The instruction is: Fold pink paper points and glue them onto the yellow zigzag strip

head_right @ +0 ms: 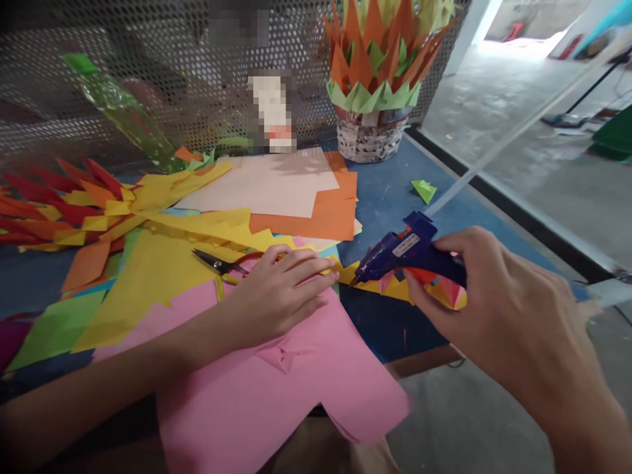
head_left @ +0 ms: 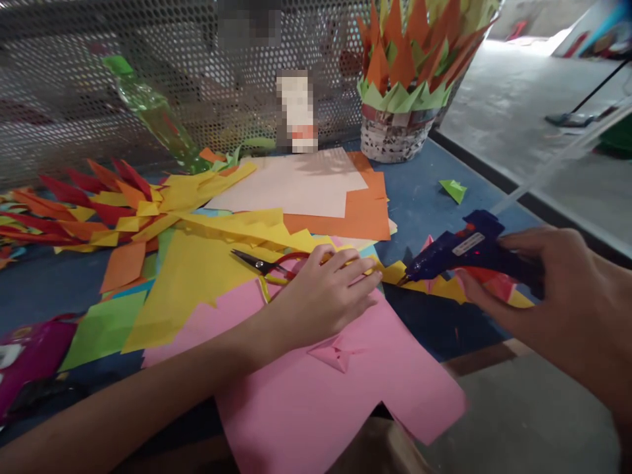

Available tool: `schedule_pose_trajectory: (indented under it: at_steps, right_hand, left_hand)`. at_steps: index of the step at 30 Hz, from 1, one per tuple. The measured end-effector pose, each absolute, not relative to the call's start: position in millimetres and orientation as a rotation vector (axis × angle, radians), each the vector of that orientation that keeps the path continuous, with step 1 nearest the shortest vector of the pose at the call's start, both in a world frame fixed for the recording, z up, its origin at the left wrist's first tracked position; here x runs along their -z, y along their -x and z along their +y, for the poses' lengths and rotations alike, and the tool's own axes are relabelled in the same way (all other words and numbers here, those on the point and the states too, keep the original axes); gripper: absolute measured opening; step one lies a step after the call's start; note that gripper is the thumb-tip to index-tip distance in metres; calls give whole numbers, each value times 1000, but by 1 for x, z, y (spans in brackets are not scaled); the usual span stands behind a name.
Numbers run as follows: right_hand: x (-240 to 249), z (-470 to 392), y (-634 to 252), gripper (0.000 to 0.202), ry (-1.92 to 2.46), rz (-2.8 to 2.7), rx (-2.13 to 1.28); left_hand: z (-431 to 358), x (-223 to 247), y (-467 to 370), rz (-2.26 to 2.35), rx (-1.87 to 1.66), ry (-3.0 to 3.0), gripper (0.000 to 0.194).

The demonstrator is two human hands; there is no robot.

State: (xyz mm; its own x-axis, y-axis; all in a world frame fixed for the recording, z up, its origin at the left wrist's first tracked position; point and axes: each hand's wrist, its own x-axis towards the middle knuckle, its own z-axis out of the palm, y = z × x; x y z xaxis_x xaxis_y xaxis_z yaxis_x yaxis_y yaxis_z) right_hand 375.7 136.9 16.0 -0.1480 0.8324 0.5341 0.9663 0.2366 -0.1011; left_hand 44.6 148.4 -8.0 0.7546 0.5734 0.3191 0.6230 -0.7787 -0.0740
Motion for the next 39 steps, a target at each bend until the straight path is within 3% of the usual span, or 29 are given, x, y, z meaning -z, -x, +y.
schedule_pose_trajectory:
  at_steps: [4, 39]
  right_hand:
    - [-12, 145, -374, 64, 1552, -2128, 483]
    - [-10, 147, -380, 54, 1581, -2151, 469]
  left_hand:
    - [149, 8, -45, -966, 429, 2766, 38]
    - [147, 8, -46, -975, 400, 2757, 38]
